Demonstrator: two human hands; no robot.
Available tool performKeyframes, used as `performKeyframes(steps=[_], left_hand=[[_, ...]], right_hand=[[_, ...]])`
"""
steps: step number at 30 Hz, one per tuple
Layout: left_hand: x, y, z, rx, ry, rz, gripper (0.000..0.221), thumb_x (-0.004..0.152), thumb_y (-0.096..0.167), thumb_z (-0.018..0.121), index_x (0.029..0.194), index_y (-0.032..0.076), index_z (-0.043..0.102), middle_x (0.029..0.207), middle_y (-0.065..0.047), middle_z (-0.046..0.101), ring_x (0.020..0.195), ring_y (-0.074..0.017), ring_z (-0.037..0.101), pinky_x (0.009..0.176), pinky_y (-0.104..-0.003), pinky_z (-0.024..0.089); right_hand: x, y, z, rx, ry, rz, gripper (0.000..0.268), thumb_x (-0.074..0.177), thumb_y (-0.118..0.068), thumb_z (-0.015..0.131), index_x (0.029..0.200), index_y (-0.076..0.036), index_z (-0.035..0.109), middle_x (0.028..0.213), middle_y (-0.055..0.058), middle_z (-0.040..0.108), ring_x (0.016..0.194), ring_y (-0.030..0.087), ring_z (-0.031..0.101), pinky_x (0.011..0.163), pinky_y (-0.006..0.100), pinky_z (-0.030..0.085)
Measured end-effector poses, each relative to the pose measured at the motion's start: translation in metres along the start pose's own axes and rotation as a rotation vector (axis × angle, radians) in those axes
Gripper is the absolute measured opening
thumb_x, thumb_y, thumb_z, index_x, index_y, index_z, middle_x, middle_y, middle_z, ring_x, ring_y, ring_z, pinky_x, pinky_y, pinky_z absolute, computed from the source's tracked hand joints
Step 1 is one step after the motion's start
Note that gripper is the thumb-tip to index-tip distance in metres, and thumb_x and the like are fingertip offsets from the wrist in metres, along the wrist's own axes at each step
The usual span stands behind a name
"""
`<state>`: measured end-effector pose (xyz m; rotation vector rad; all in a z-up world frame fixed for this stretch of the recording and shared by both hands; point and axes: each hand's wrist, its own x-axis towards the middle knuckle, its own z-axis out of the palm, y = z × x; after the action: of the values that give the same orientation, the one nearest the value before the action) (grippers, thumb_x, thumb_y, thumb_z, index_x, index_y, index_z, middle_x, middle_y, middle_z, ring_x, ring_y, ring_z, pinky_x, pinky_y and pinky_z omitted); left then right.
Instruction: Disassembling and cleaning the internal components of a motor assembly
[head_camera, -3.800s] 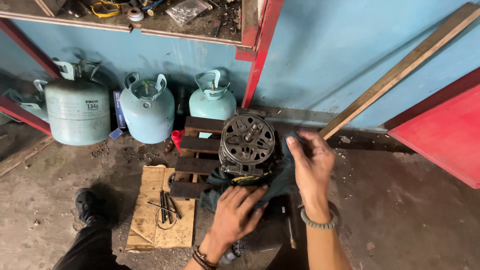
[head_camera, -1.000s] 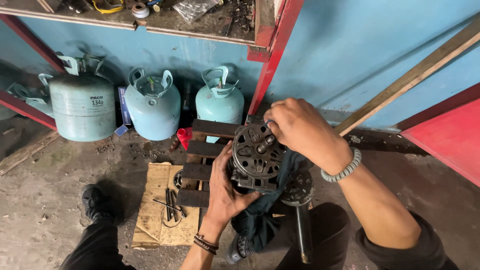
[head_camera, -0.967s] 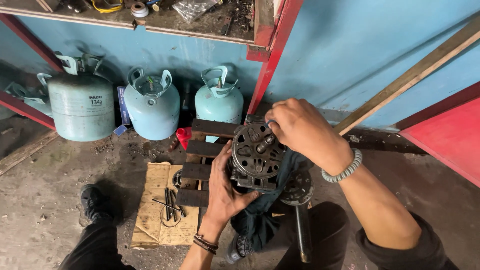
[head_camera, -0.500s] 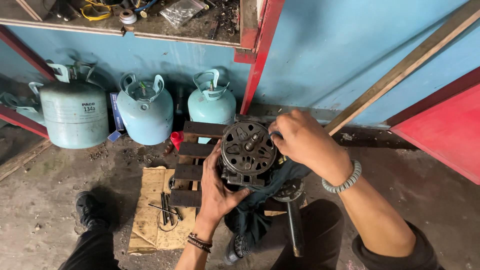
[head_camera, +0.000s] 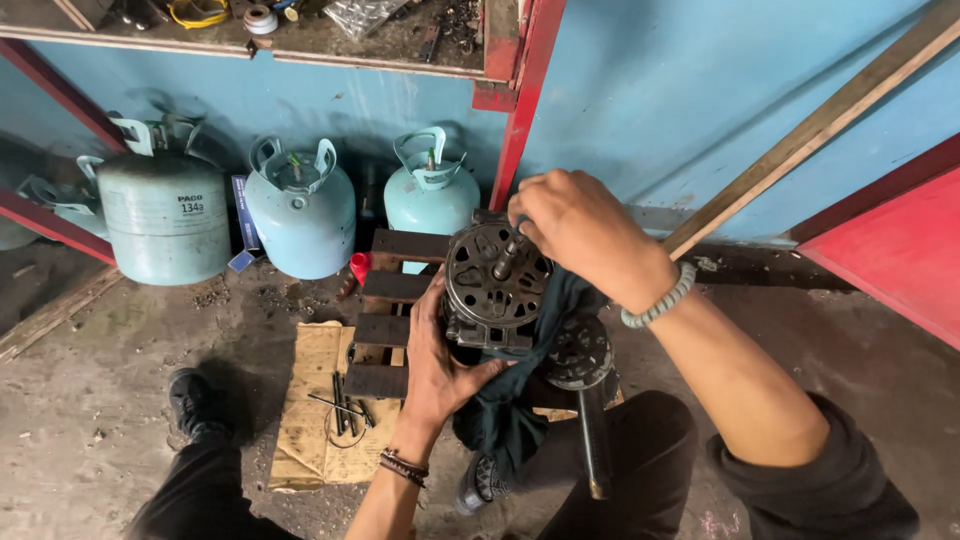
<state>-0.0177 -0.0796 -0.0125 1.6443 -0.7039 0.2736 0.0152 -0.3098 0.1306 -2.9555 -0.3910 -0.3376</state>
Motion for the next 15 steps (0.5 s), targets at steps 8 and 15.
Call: performKeyframes(steps=[8,15], left_hand=[[0.001,0.008,-0.004,0.035,-0.034,-0.040,0.112,0.052,0.032,0.096,0.145,0.006,0.040,0.153,-0.022,0.046,0.135,-0.0459,0.048,0.111,-0.060,0.042],[0.001,0.009,-0.004,0.062,-0.035,-0.042,0.113,0.052,0.035,0.097,0.146,0.008,0.040,0.156,-0.020,0.045,0.134,-0.0454,0.049,0.110,-0.061,0.043]], right_hand=[[-0.008,-0.018,-0.032,0.152,-0.185,0.268,0.020,0.081,-0.020,0.080,0.098,-0.010,0.078,0.101,0.017,0.072,0.101,0.044,0.070,0.087,0.048,0.058],[-0.019,-0.036,-0.052,0.206,-0.187,0.299,0.015,0.084,-0.012,0.076,0.095,-0.003,0.080,0.089,0.018,0.077,0.089,0.039,0.074,0.082,0.046,0.058]])
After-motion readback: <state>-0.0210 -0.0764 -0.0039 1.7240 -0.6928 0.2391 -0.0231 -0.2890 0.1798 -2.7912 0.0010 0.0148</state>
